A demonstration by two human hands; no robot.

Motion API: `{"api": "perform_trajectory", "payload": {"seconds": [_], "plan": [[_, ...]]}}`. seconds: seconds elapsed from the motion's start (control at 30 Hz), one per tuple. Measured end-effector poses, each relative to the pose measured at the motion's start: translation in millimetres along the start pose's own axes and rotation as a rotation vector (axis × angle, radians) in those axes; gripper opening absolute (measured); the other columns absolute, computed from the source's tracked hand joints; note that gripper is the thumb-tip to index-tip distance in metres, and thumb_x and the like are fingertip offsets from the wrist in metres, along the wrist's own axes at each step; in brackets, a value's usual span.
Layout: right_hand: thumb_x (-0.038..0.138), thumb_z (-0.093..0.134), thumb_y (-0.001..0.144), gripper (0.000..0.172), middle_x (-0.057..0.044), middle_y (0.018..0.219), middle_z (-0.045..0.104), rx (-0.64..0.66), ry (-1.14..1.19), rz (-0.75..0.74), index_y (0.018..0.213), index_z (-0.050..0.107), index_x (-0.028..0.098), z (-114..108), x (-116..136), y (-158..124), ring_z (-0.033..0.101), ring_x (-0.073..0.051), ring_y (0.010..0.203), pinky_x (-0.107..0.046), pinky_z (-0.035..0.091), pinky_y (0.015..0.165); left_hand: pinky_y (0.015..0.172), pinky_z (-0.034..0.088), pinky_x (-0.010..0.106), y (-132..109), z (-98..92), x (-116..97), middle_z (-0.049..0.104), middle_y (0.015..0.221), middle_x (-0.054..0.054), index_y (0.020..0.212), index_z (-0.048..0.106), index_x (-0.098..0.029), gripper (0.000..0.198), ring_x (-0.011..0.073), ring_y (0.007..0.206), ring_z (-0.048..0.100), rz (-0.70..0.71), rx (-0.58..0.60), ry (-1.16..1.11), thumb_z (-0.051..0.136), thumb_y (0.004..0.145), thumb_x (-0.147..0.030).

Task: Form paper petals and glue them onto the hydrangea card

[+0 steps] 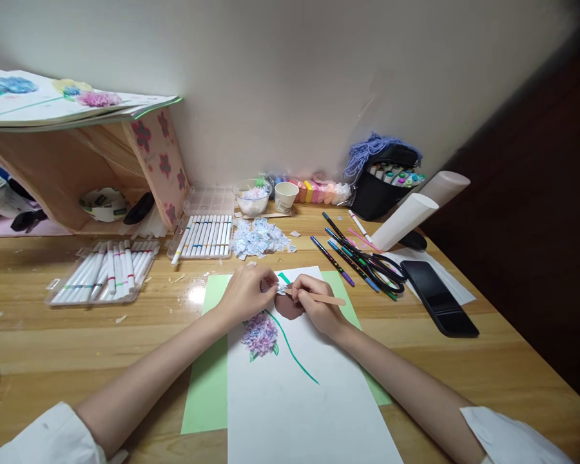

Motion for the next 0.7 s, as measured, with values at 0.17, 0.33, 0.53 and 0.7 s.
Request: {"api": "perform_trajectory", "payload": {"seconds": [0.17,0.33,0.53,0.7], "plan": [[0.014,0.041,0.072,0.013,0.001,0.061,0.05,0.027,0.168,0.06,0.063,0.049,0.018,-1.1,-4.9,0.2,0.043,-0.011,0.055,-0.022,0.032,0.049,0.061,0.038,0.027,1.1,-1.7,0.1,0.068,0.072,0.002,0.079,0.068,-0.02,0.013,0.0168,0.069,0.056,-0.001,0.059,-0.003,0.055,0.077,-0.025],[0.014,0.042,0.072,0.014,0.001,0.062,0.052,0.023,0.108,0.049,0.062,0.051,0.018,-1.0,-3.5,1.1,0.046,-0.012,0.059,-0.022,0.033,0.051,0.063,0.037,0.027,2.3,-1.1,-0.7,0.068,0.072,0.001,0.076,0.068,-0.021,0.012,0.017,0.071,0.056,0.023,0.052,0.004,0.056,0.077,-0.022],[0.013,0.043,0.072,0.013,0.001,0.061,0.051,0.001,0.116,0.073,0.061,0.049,0.018,-0.9,-2.8,1.3,0.045,-0.011,0.058,-0.022,0.032,0.049,0.066,0.037,0.028,2.8,1.9,-1.0,0.064,0.072,0.002,0.072,0.065,-0.02,0.01,0.0179,0.074,0.055,0.03,0.055,0.058,0.057,0.076,-0.02],[0.013,0.043,0.072,0.014,0.001,0.06,0.051,0.001,0.131,0.09,0.061,0.049,0.018,-1.3,-1.0,0.8,0.046,-0.012,0.057,-0.022,0.032,0.047,0.071,0.038,0.03,3.3,4.4,1.6,0.062,0.077,0.004,0.072,0.063,-0.019,0.009,0.019,0.078,0.054,0.041,0.037,0.08,0.056,0.077,-0.02]]}}
Point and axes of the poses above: each hand's wrist, its own y-axis towards the middle knuckle, its own z-axis out of the palm, x = y × z, the point moved 2 cm from there along y, towards the middle knuckle
